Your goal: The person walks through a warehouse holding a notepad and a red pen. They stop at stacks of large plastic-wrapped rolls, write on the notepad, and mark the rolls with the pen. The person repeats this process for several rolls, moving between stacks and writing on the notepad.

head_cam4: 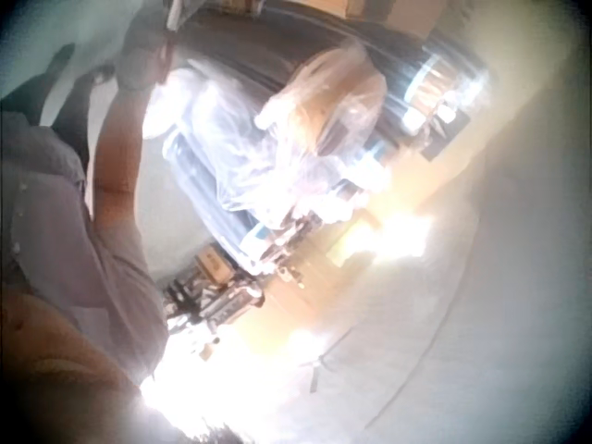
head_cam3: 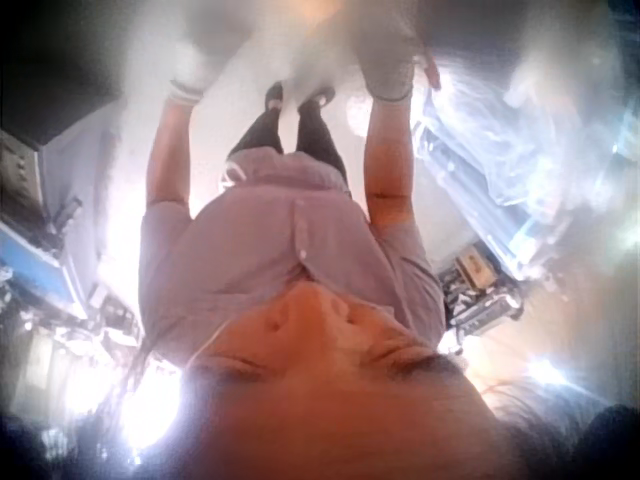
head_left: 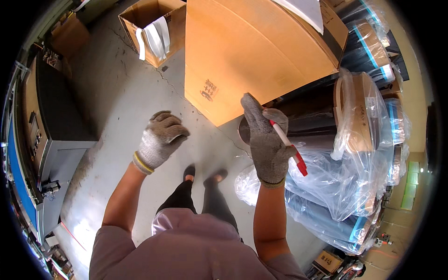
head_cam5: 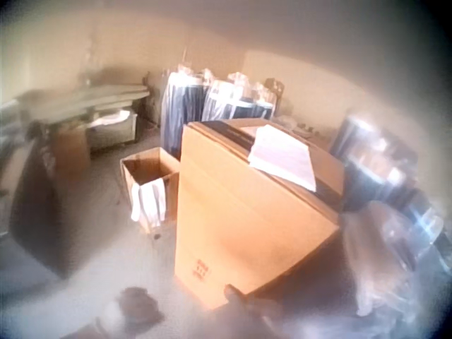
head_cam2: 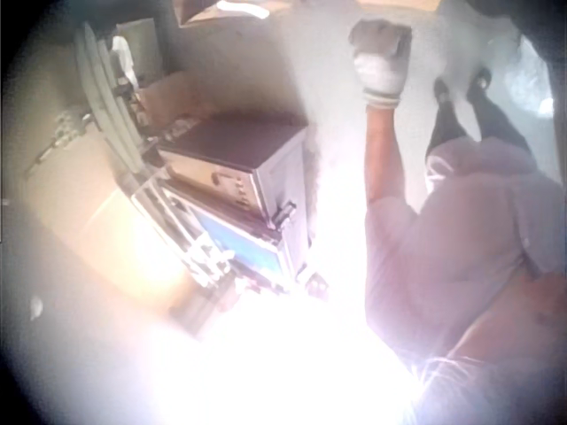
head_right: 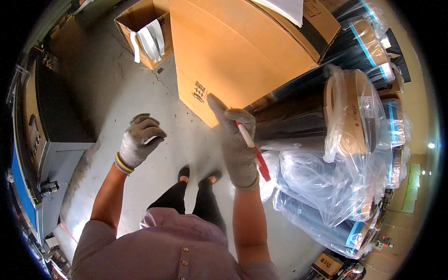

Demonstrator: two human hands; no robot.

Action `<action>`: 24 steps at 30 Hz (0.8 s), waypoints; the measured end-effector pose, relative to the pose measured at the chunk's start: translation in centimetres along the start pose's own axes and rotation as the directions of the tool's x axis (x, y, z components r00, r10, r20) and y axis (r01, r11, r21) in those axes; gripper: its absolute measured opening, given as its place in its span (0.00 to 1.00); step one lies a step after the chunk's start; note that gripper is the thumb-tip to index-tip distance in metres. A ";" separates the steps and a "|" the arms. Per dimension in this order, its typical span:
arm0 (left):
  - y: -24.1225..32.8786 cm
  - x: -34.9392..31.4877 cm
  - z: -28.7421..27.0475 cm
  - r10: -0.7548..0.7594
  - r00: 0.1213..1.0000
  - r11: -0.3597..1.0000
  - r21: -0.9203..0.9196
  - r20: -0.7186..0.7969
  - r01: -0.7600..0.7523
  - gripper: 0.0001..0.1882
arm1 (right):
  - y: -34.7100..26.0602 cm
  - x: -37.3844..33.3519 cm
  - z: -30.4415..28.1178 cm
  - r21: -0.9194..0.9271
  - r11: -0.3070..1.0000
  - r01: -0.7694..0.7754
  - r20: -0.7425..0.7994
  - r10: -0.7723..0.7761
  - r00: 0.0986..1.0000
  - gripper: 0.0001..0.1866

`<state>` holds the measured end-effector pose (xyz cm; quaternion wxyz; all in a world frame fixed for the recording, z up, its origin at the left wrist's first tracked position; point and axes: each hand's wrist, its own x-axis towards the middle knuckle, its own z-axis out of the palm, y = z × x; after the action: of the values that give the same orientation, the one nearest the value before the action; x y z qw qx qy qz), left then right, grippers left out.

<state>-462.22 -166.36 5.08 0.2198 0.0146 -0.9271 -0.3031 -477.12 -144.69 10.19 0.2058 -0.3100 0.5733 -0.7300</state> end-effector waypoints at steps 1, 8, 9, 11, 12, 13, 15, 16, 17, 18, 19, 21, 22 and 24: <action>-0.6 -0.8 0.5 -0.062 0.998 0.998 0.002 0.008 0.062 0.10 | 0.7 -0.2 -1.0 0.190 0.979 0.069 0.003 -0.070 0.998 0.49; -3.8 -9.3 5.5 -0.447 0.880 0.894 0.103 0.163 0.435 0.09 | 0.7 -4.1 -7.8 0.259 0.966 -0.013 -0.107 0.043 0.993 0.44; -4.5 -11.3 6.5 -0.499 0.848 0.866 0.142 0.177 0.480 0.10 | 0.8 -4.6 -8.9 0.227 0.974 -0.014 -0.117 0.042 0.992 0.42; -5.2 -15.0 8.1 -0.606 0.761 0.795 0.213 0.231 0.568 0.12 | 0.0 -5.3 -10.5 0.130 0.992 -0.004 -0.138 0.022 0.990 0.38; -5.3 -16.3 8.8 -0.652 0.714 0.758 0.250 0.254 0.603 0.13 | -0.2 -5.8 -11.5 0.096 0.995 0.004 -0.158 0.012 0.987 0.35; -5.3 -17.0 9.4 -0.687 0.671 0.727 0.266 0.278 0.633 0.14 | -0.3 -6.5 -12.8 0.096 0.995 0.015 -0.196 0.005 0.981 0.33; -5.0 -18.2 10.7 -0.748 0.578 0.662 0.303 0.327 0.685 0.18 | -1.5 -6.8 -13.9 0.023 1.000 -0.002 -0.258 0.007 0.966 0.29; -4.7 -18.2 11.7 -0.780 0.534 0.622 0.315 0.325 0.717 0.19 | -2.2 -6.9 -14.5 -0.016 1.000 -0.011 -0.289 0.006 0.957 0.28; -4.6 -18.1 12.6 -0.810 0.488 0.581 0.329 0.325 0.744 0.19 | -2.2 -7.2 -15.5 -0.017 1.000 0.018 -0.293 -0.022 0.956 0.28; -4.4 -18.0 13.3 -0.836 0.441 0.540 0.345 0.325 0.768 0.20 | -2.0 -7.6 -16.6 -0.039 0.999 0.030 -0.321 -0.041 0.946 0.28; -4.3 -17.7 14.2 -0.806 0.489 0.583 0.309 0.334 0.751 0.21 | -1.9 -7.9 -17.9 -0.064 0.997 0.045 -0.349 -0.065 0.935 0.28; -4.8 -17.6 16.6 -0.783 0.551 0.617 0.247 0.289 0.747 0.22 | -2.8 -7.4 -18.8 -0.247 0.965 0.092 -0.485 -0.205 0.850 0.28; -5.0 -17.4 17.9 -0.759 0.576 0.641 0.199 0.303 0.741 0.22 | -3.6 -6.8 -19.4 -0.350 0.930 0.115 -0.529 -0.298 0.795 0.29; -4.2 -13.9 19.1 -0.712 0.610 0.675 0.101 0.349 0.731 0.21 | -5.9 -6.0 -20.9 -0.703 0.711 -0.019 -0.539 -0.515 0.666 0.26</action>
<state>-458.03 -156.95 -16.56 -0.0939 0.3248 -0.8580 -0.3867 -486.84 -124.46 11.41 -0.2611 -0.1394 0.7717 -0.5629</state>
